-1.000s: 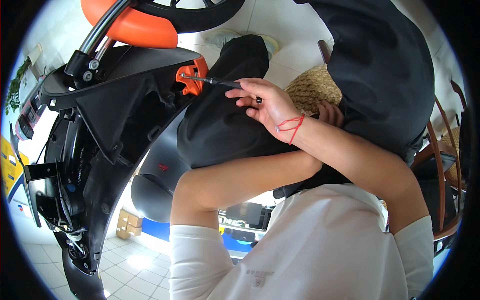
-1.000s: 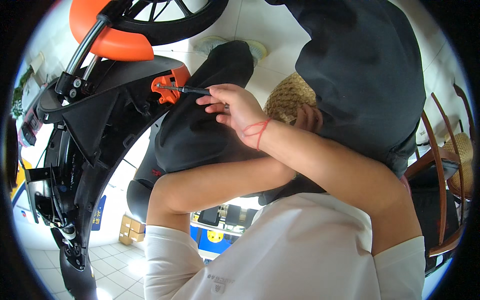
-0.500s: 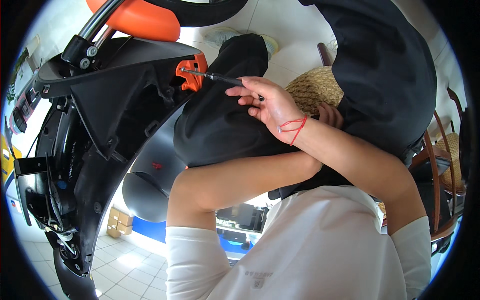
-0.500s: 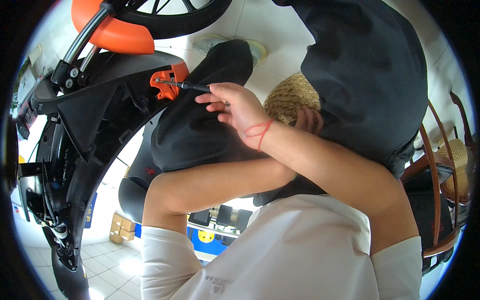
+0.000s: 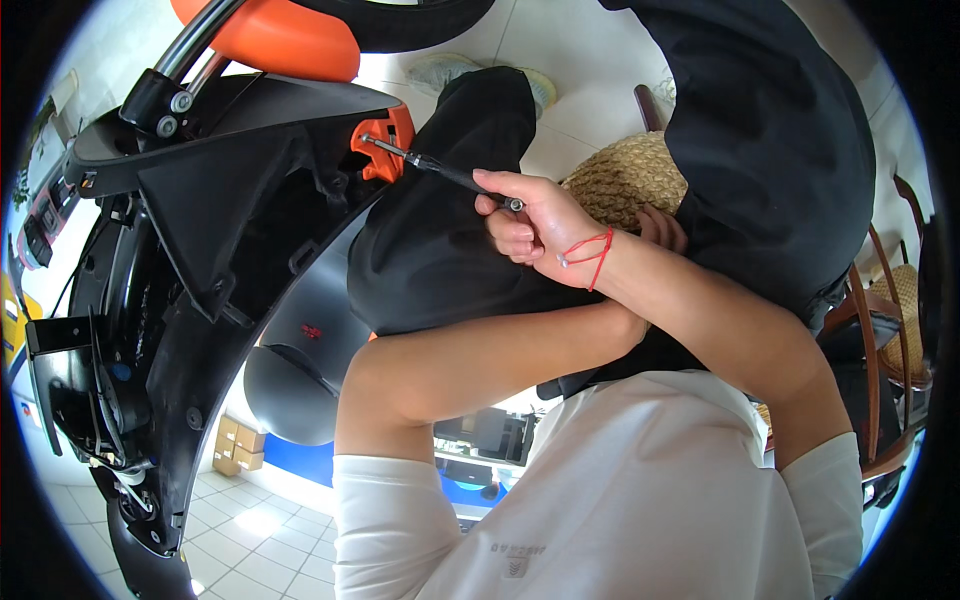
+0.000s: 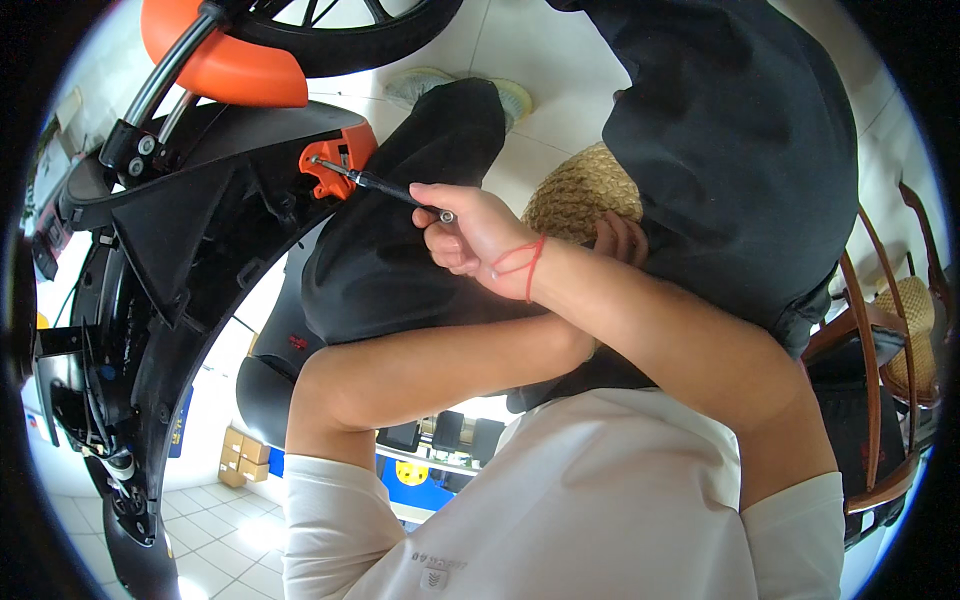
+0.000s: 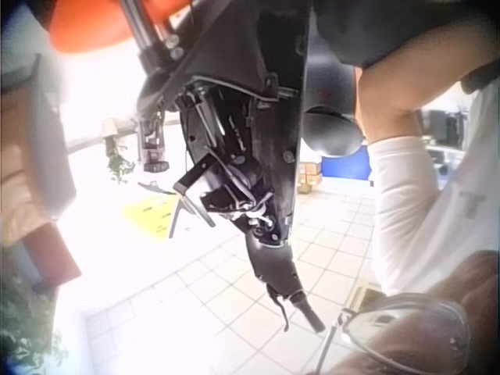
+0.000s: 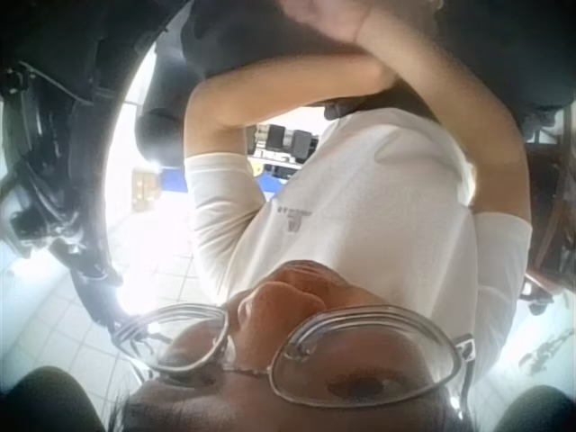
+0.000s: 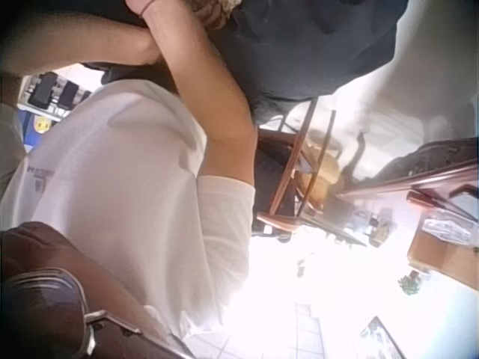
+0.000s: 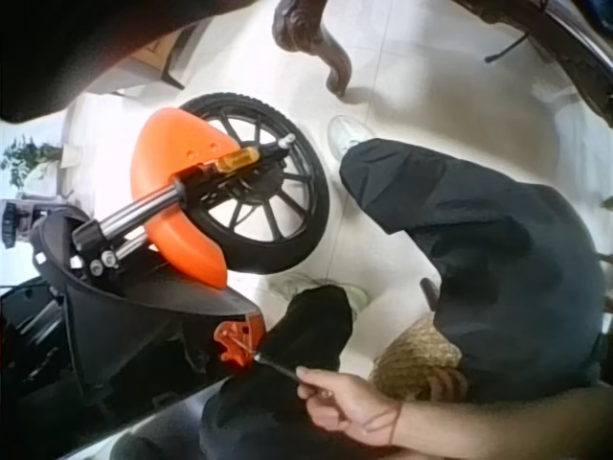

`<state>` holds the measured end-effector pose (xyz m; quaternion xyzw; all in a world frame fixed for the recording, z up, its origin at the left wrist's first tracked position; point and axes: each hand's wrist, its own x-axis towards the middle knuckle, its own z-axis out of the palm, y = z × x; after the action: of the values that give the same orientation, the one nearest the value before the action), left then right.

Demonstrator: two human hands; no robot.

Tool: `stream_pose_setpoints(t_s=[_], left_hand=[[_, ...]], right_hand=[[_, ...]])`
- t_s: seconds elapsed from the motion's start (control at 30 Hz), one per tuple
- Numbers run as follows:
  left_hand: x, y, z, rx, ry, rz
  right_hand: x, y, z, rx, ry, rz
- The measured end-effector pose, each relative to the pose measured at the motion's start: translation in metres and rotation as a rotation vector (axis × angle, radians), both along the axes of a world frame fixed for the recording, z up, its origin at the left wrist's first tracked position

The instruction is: The recorder is shown using a screwdriver and a socket wrench to detach components from an orange motorcycle fairing, and then works on the scooter itself.

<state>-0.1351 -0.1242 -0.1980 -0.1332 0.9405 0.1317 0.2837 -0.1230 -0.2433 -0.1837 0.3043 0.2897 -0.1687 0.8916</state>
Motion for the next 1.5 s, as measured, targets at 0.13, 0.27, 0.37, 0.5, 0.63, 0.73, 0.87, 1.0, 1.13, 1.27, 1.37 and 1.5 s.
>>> stream_pose_setpoints(t_s=[0.13, 0.27, 0.37, 0.5, 0.63, 0.73, 0.87, 1.0, 1.13, 1.27, 1.37, 1.5], left_hand=[[-0.003, -0.014, 0.011, 0.124, -0.042, 0.009], [-0.005, -0.013, 0.013, 0.092, -0.088, 0.03], [-0.006, -0.014, 0.013, 0.128, -0.057, 0.067], [-0.002, -0.014, 0.014, 0.074, -0.06, 0.027], [0.0, -0.012, 0.01, 0.031, -0.013, 0.044], [-0.005, -0.017, 0.013, 0.102, -0.022, 0.11], [0.002, -0.02, 0.032, 0.318, 0.003, 0.088], [0.022, -0.027, 0.062, 0.591, 0.024, 0.064], [0.049, -0.1, 0.11, 0.941, 0.083, 0.33], [0.108, -0.146, 0.14, 1.201, 0.258, 1.27], [0.129, -0.14, 0.123, 0.816, 0.677, 1.937], [0.107, -0.14, 0.092, 0.497, 0.995, 2.294]], right_hand=[[-0.001, 0.001, -0.01, 0.015, -0.122, -0.009], [0.005, 0.0, -0.012, -0.137, 0.093, 0.08], [0.009, 0.007, -0.02, -0.57, 0.482, 0.147], [0.01, 0.013, -0.021, -1.015, 0.962, 0.305], [0.008, 0.009, -0.014, -1.012, 0.95, 0.354], [0.001, 0.001, -0.007, -0.407, 0.399, 0.172], [-0.008, -0.005, 0.0, -0.299, 0.247, 0.074], [-0.005, -0.001, 0.0, -0.351, 0.269, 0.045], [0.006, 0.015, -0.007, -0.553, 0.446, 0.082], [0.01, 0.017, 0.002, -0.702, 0.577, 0.121], [0.015, 0.025, -0.013, -1.037, 0.889, 0.13], [0.008, 0.02, -0.007, -1.292, 1.281, 0.239]])
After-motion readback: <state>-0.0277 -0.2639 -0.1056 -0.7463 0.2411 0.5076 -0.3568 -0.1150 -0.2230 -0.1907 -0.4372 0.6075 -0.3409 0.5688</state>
